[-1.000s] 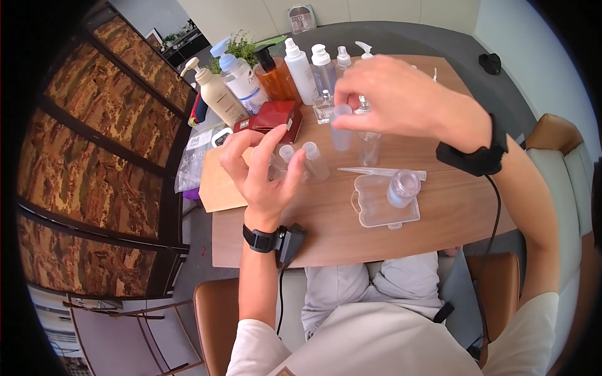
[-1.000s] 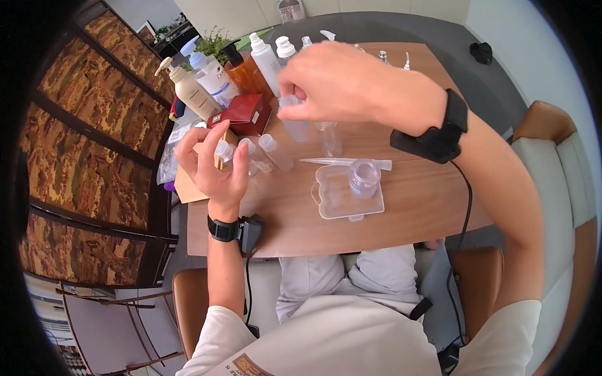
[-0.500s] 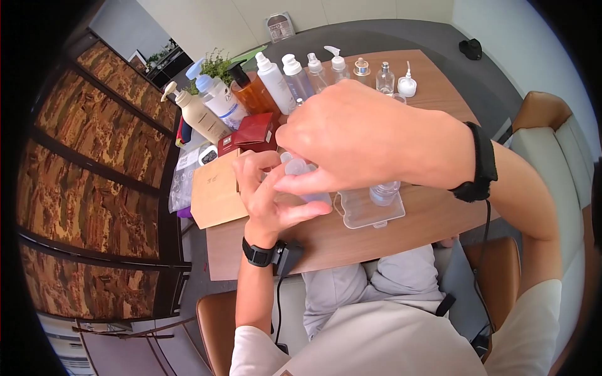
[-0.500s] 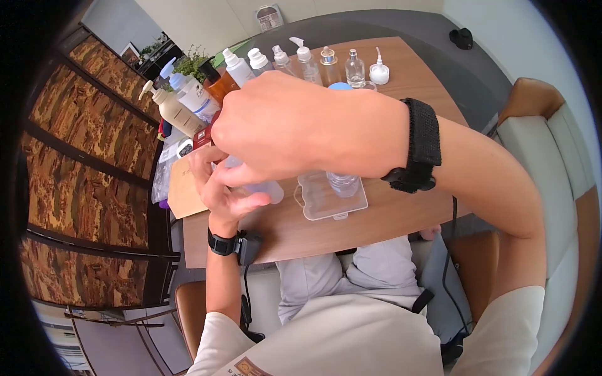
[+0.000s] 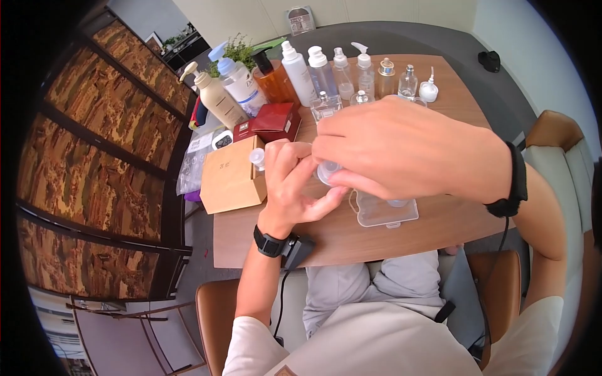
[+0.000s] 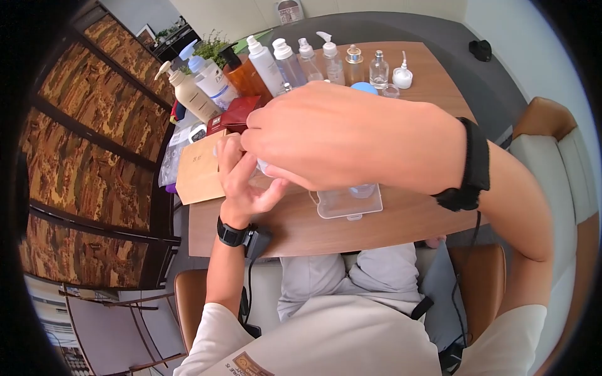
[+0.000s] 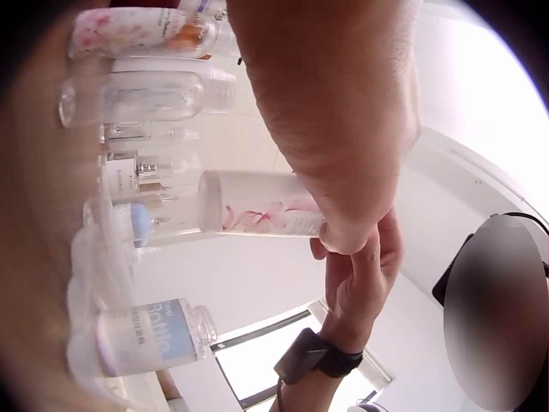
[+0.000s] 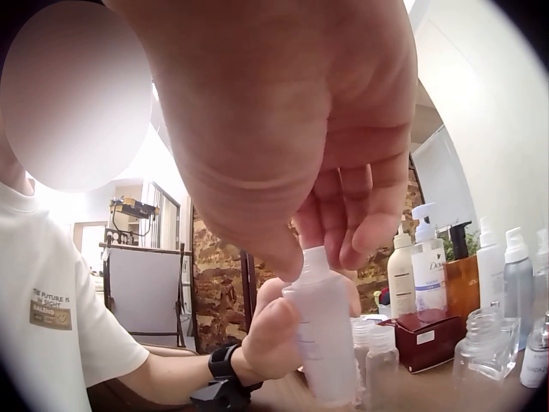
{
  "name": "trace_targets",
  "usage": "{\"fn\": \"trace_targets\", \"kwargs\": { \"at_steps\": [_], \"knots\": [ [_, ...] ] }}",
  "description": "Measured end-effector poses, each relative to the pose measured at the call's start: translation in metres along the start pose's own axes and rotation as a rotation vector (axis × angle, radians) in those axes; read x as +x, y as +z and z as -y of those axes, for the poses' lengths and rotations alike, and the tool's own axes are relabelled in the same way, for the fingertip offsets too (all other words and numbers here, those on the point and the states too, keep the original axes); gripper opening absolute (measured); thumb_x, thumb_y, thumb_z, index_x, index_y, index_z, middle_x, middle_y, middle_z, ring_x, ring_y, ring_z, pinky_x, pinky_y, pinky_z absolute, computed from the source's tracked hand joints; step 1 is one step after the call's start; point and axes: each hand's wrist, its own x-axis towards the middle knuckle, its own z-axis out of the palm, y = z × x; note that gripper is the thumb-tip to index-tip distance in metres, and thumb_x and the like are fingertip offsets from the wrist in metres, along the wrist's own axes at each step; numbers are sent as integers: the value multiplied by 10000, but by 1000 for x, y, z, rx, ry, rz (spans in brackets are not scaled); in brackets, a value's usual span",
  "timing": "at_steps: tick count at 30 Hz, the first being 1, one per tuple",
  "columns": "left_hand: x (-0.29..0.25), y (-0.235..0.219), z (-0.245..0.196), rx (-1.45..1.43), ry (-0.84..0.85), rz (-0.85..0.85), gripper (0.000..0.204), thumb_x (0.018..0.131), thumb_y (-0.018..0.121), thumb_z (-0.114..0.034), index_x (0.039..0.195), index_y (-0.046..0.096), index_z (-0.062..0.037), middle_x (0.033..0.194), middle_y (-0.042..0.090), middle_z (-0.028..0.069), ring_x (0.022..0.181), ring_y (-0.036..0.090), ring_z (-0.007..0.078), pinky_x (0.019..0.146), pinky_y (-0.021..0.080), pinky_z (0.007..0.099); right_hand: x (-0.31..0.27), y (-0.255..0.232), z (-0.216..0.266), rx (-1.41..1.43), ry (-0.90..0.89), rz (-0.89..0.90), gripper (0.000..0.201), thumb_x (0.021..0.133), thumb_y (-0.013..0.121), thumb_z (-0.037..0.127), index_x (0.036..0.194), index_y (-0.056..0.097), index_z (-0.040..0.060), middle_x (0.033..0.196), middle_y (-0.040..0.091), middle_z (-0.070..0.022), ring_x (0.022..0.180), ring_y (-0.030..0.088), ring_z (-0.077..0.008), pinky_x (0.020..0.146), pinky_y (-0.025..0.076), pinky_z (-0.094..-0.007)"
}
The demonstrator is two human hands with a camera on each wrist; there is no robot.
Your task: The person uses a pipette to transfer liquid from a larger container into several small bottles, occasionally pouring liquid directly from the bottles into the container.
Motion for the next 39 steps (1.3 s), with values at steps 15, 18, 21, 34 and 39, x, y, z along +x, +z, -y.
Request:
{"fn": "trace_targets", "kwargs": {
  "at_steps": [15, 18, 21, 34, 39],
  "knots": [
    [-7, 4, 4, 27, -16, 24, 445, 622, 816, -336, 918, 666, -38, 885, 554, 85, 785, 475, 285, 722, 380, 402, -1, 14, -6, 51, -26, -162, 222, 837, 663, 234, 838, 645, 12, 766, 632, -128, 751, 632, -321, 660, 522, -405],
    [-7, 4, 2, 46, -24, 27, 443, 630, 817, -332, 920, 661, -36, 885, 554, 84, 784, 473, 286, 723, 383, 405, -1, 10, -1, 91, -28, -193, 215, 830, 680, 220, 882, 651, 13, 799, 630, -114, 811, 628, -302, 679, 522, -397],
    [-6, 5, 1, 64, 2, 57, 444, 649, 811, -336, 923, 651, -25, 885, 554, 90, 780, 466, 287, 724, 382, 404, 5, -7, 5, 57, 158, 10, 201, 823, 667, 189, 910, 649, 9, 843, 636, -118, 854, 627, -300, 705, 530, -405],
    [-6, 7, 3, 55, 5, 58, 453, 635, 821, -324, 918, 642, -19, 901, 557, 96, 790, 461, 294, 723, 382, 415, 5, -7, 0, 29, 255, 203, 227, 841, 671, 218, 928, 649, 9, 908, 636, -142, 915, 619, -311, 750, 531, -414],
    [-7, 6, 4, 48, -19, 63, 445, 631, 826, -316, 909, 637, -22, 894, 548, 95, 796, 459, 294, 722, 382, 411, -2, 9, -7, 92, 23, -156, 210, 807, 623, 171, 874, 682, -19, 828, 673, -180, 800, 659, -339, 706, 536, -417]
  ]
}}
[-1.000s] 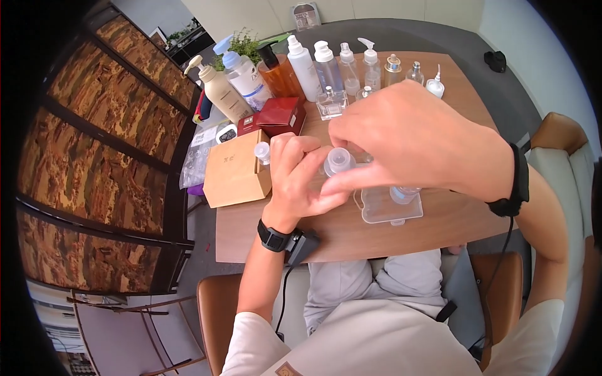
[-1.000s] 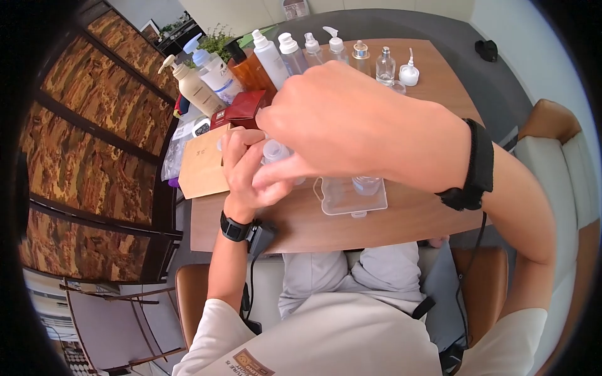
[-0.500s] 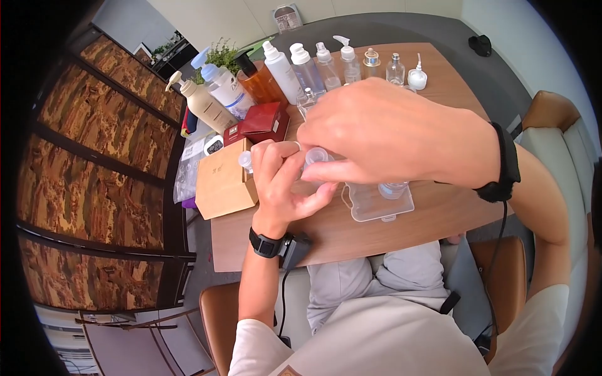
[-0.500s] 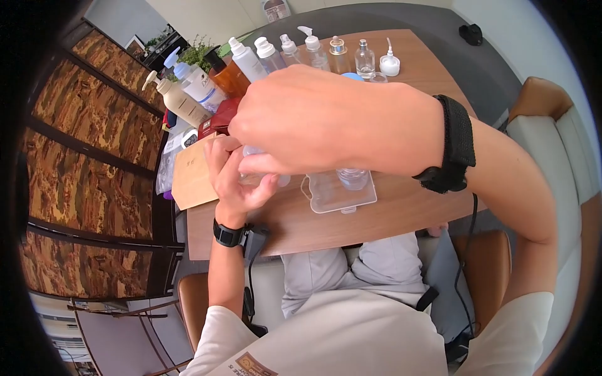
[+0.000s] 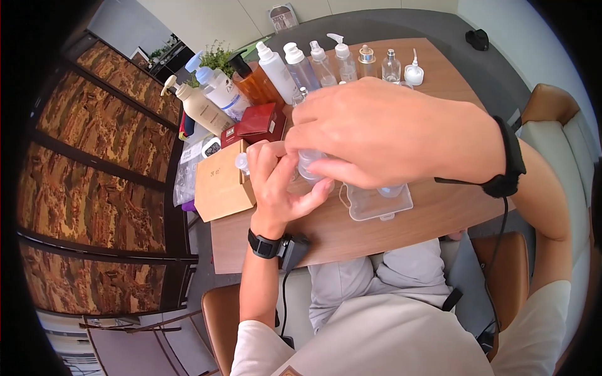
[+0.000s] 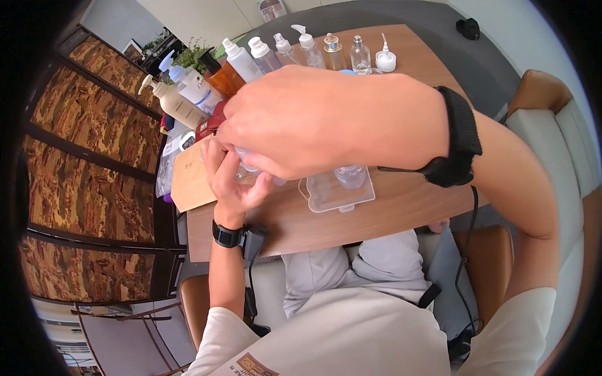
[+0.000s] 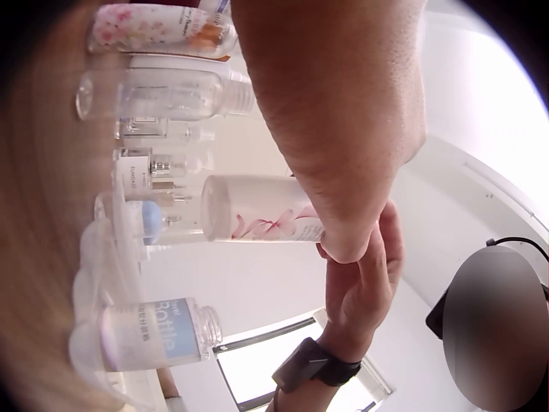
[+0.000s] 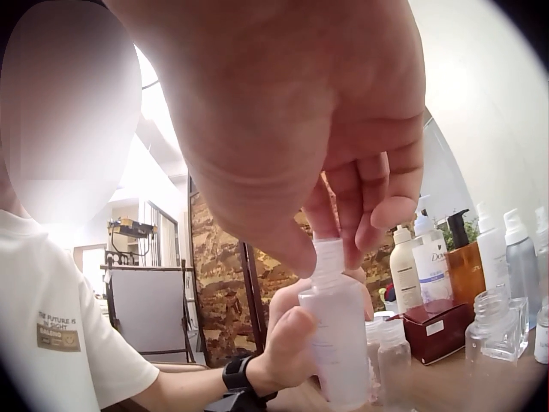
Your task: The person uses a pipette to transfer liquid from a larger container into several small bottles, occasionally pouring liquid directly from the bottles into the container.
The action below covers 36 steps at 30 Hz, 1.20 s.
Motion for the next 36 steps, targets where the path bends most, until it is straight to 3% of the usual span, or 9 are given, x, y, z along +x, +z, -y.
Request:
{"fn": "trace_targets", "kwargs": {
  "at_steps": [5, 8, 12, 14, 17, 18, 27, 29, 36],
  "knots": [
    [2, 2, -2, 21, 5, -34, 452, 621, 833, -329, 906, 649, -30, 902, 555, 94, 800, 468, 290, 735, 395, 408, 3, -11, -8, 37, -151, -239, 173, 863, 667, 172, 975, 673, 40, 807, 640, -76, 802, 632, -281, 696, 519, -376],
    [1, 0, -1, 21, -1, -9, 447, 619, 831, -347, 887, 659, -34, 897, 564, 91, 808, 476, 292, 739, 407, 406, 4, -53, 3, 246, 235, -89, 269, 838, 672, 223, 1004, 698, 12, 924, 693, -123, 821, 669, -251, 724, 528, -355],
    [1, 0, -2, 11, -10, -8, 438, 621, 828, -355, 872, 666, -35, 887, 571, 89, 813, 485, 292, 738, 415, 401, 9, -68, 1, 515, 1100, -53, 381, 1035, 425, 437, 738, 430, 199, 674, 427, 57, 577, 366, -61, 497, 280, -194],
    [0, 0, -2, 21, -18, -2, 442, 639, 815, -382, 876, 669, -39, 886, 576, 92, 816, 491, 293, 743, 415, 407, -54, -23, -72, 1199, 476, -583, 403, 1034, 431, 460, 722, 422, 203, 665, 384, 67, 567, 334, -57, 486, 262, -191],
    [-2, 2, 0, 24, -18, -12, 447, 667, 791, -419, 880, 673, -45, 886, 577, 91, 822, 497, 292, 757, 414, 413, -94, -9, -113, 1705, 316, -601, 317, 1005, 511, 320, 803, 496, 76, 654, 391, 44, 599, 357, -58, 483, 298, -200],
    [-3, 3, 0, 18, -17, -5, 447, 667, 791, -419, 880, 673, -45, 886, 577, 91, 822, 497, 292, 757, 414, 413, -100, 1, -114, 1702, 432, -778, 373, 1030, 448, 370, 753, 400, 125, 646, 273, 65, 578, 242, -57, 460, 214, -200],
    [-8, 6, 0, 37, -37, 32, 507, 756, 687, -539, 893, 685, -51, 885, 564, 96, 822, 508, 284, 750, 410, 403, -147, 56, -153, 2047, 469, -858, 348, 1017, 496, 379, 810, 441, 105, 664, 297, 60, 588, 276, -62, 482, 245, -195],
    [-6, 8, -6, 47, -73, -14, 650, 886, 548, -626, 878, 678, 10, 916, 544, 124, 823, 519, 263, 705, 419, 379, -150, 63, -154, 2023, 521, -891, 339, 1008, 514, 384, 825, 451, 105, 670, 296, 61, 589, 286, -60, 484, 254, -193],
    [6, 14, -15, 12, -36, -2, 601, 891, 576, -535, 1006, 677, 46, 973, 647, 172, 850, 631, 307, 760, 495, 410, -152, 67, -159, 2047, 484, -848, 336, 993, 548, 386, 831, 476, 100, 670, 294, 63, 581, 297, -49, 487, 269, -180]
  ]
}}
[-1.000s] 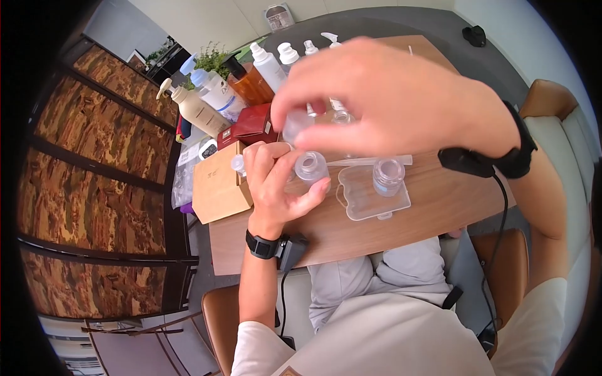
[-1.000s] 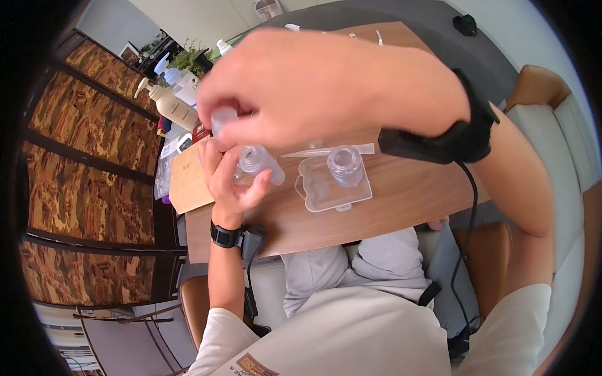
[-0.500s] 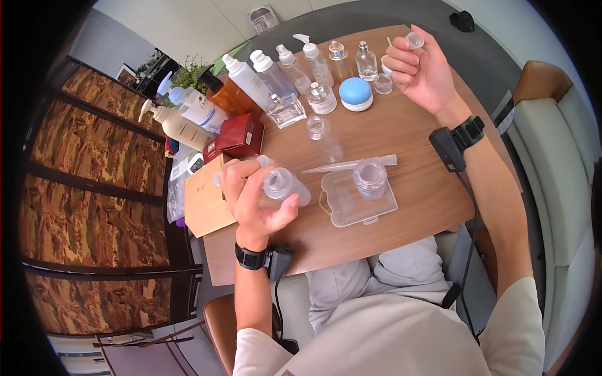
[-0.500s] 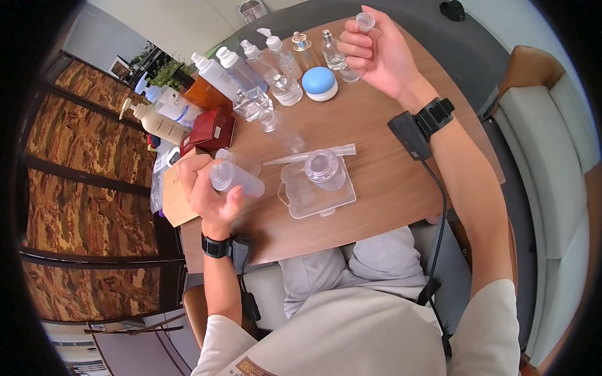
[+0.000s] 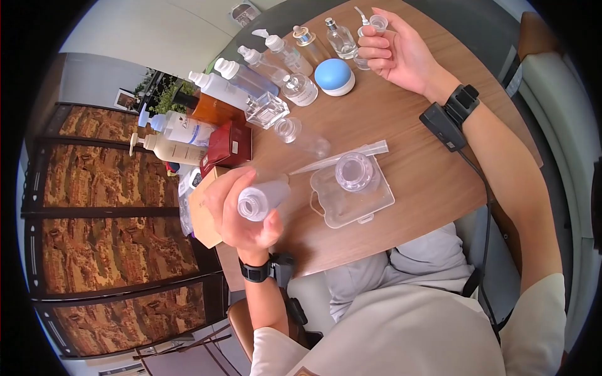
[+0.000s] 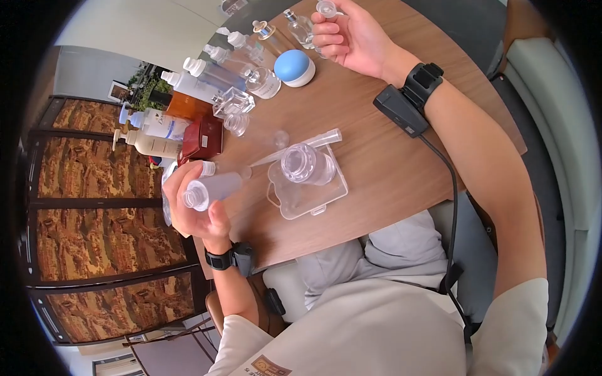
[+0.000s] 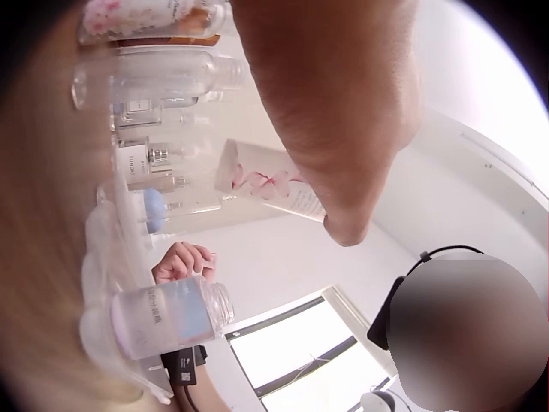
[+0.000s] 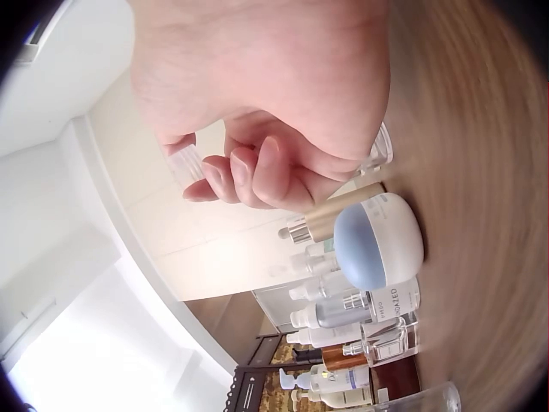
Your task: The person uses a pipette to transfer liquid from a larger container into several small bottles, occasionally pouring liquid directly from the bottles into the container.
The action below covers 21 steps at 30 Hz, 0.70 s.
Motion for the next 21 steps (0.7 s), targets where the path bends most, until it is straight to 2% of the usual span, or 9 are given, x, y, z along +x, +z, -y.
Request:
{"fn": "trace_targets", "kwargs": {
  "at_steps": [2, 4, 5, 7, 8, 10, 16, 20, 21],
  "knots": [
    [7, -3, -6, 15, 13, 82, 572, 878, 604, -503, 1025, 676, 46, 961, 667, 163, 864, 637, 309, 776, 495, 408, -1, 2, -1, -4, -11, -57, 341, 989, 556, 392, 838, 492, 93, 671, 294, 64, 579, 297, -47, 481, 266, -179],
    [10, -3, -13, 23, 14, 180, 494, 810, 705, -372, 1075, 668, 44, 904, 697, 123, 869, 630, 296, 822, 481, 398, 1, 0, 0, 7, -1, -31, 342, 987, 559, 393, 840, 498, 91, 674, 298, 64, 581, 300, -46, 479, 265, -179],
    [11, -2, -15, 24, 18, 183, 494, 810, 705, -372, 1075, 668, 44, 904, 697, 123, 869, 630, 296, 822, 481, 398, 0, -1, 1, 14, 11, -7, 343, 985, 563, 395, 842, 504, 89, 676, 301, 64, 582, 302, -46, 478, 265, -179],
    [10, -1, -18, 3, 21, 275, 506, 689, 819, -239, 1123, 678, -20, 939, 683, 98, 859, 609, 284, 822, 446, 395, -1, 3, -2, -4, -14, -70, 342, 983, 564, 398, 847, 510, 89, 678, 310, 64, 584, 307, -44, 478, 266, -178],
    [11, 0, -21, 5, 25, 279, 506, 689, 819, -239, 1123, 678, -20, 939, 683, 98, 859, 609, 284, 822, 446, 395, -1, 5, -3, -29, -33, -131, 342, 982, 566, 401, 852, 515, 89, 681, 320, 64, 586, 312, -43, 479, 267, -177],
    [12, 0, -27, 121, 4, 361, 558, 634, 866, -199, 1144, 683, -62, 958, 667, 74, 879, 585, 271, 815, 439, 394, 1, 2, -2, -36, -24, -106, 345, 980, 567, 406, 857, 521, 88, 683, 326, 63, 589, 320, -42, 482, 272, -176],
    [18, 9, -31, 183, 112, 364, 595, 619, 888, -212, 1172, 685, -127, 964, 612, 38, 891, 565, 254, 826, 427, 397, 2, 2, -3, -68, -21, -121, 360, 975, 571, 429, 871, 540, 86, 688, 345, 63, 596, 345, -38, 484, 288, -171],
    [20, 12, -34, 214, 158, 371, 609, 620, 889, -215, 1188, 679, -149, 993, 594, 32, 901, 560, 251, 835, 430, 409, 2, 1, -3, -93, -35, -90, 361, 974, 569, 435, 874, 544, 90, 689, 348, 66, 598, 351, -33, 484, 289, -169],
    [22, 11, -36, 217, 163, 381, 604, 612, 888, -175, 1177, 682, -124, 1012, 600, 47, 926, 555, 267, 844, 437, 417, 2, 1, -3, -92, -36, -89, 361, 974, 569, 435, 874, 544, 90, 689, 348, 66, 598, 351, -33, 484, 289, -169]
  ]
}}
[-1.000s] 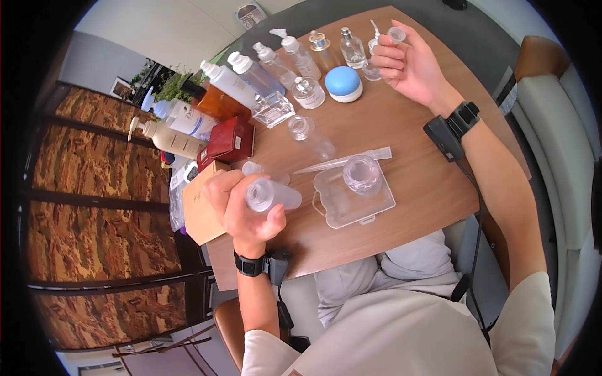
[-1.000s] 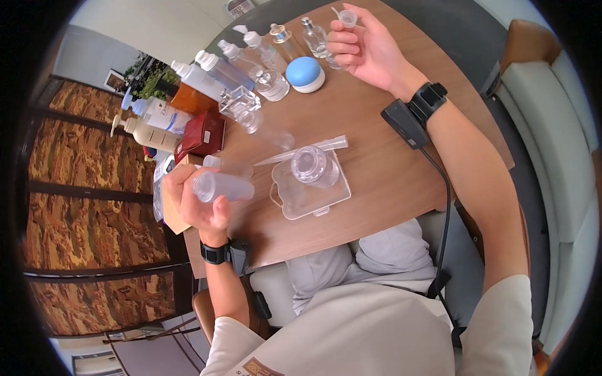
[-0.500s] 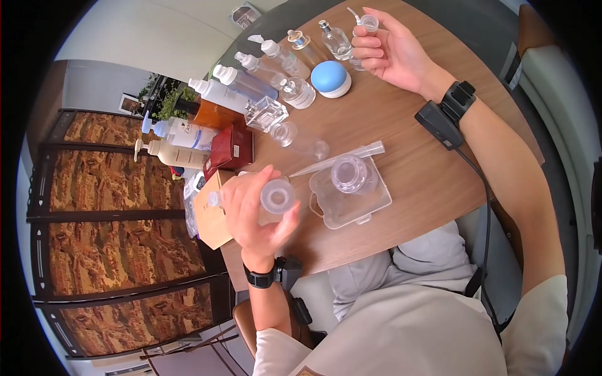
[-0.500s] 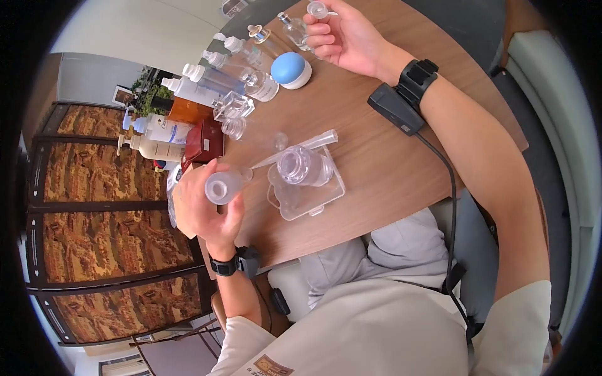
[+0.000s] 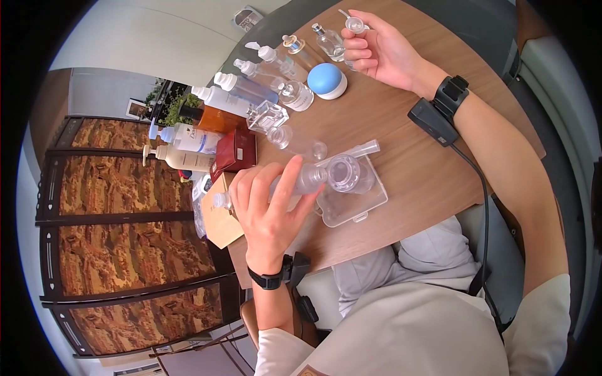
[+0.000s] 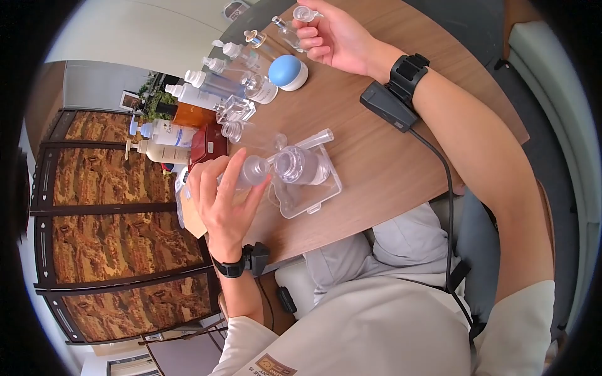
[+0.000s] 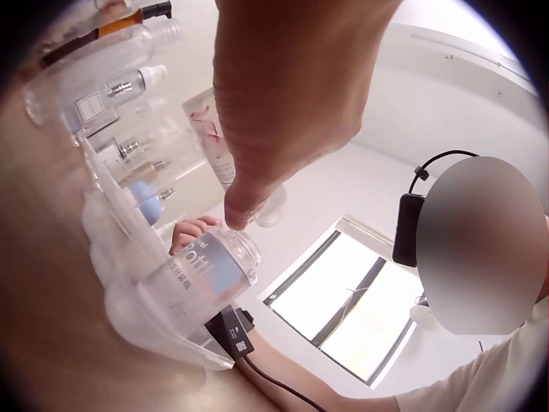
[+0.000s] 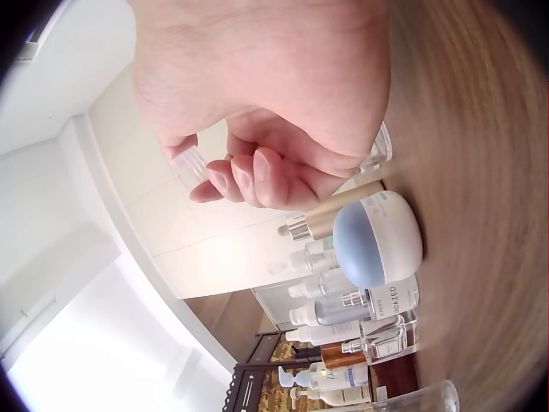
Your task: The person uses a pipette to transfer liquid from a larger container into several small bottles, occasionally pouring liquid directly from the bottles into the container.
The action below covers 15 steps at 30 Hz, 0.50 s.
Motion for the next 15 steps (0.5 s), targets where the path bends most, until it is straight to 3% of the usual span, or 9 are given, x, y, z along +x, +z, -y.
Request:
{"fn": "trace_targets", "kwargs": {
  "at_steps": [5, 7, 10, 15],
  "knots": [
    [5, -2, -4, 49, 19, 23, 620, 585, 886, -116, 1172, 689, -129, 1061, 597, 55, 982, 542, 286, 873, 443, 437, -1, 2, 0, -4, 9, 6, 358, 982, 553, 439, 867, 534, 101, 689, 343, 67, 595, 345, -29, 479, 284, -166],
    [5, -3, -2, 92, 31, 17, 689, 526, 860, -133, 1190, 687, -182, 1060, 586, 28, 1004, 531, 243, 932, 445, 447, -1, 2, 0, -8, 12, 6, 356, 983, 551, 439, 865, 530, 104, 689, 341, 68, 596, 344, -28, 479, 283, -166],
    [7, -2, -3, 112, 41, 9, 704, 501, 850, -114, 1183, 693, -186, 1072, 589, 29, 1019, 528, 239, 961, 443, 451, 0, 1, -1, -16, 10, 13, 353, 987, 545, 438, 861, 525, 108, 689, 337, 69, 597, 341, -28, 478, 281, -165],
    [10, -5, -7, 131, 37, 17, 665, 555, 843, -35, 1185, 696, -193, 1091, 589, 25, 1051, 532, 274, 953, 448, 458, 0, 1, -1, -21, 2, -2, 351, 993, 537, 433, 859, 524, 110, 688, 331, 70, 599, 338, -29, 478, 280, -165]
  ]
}}
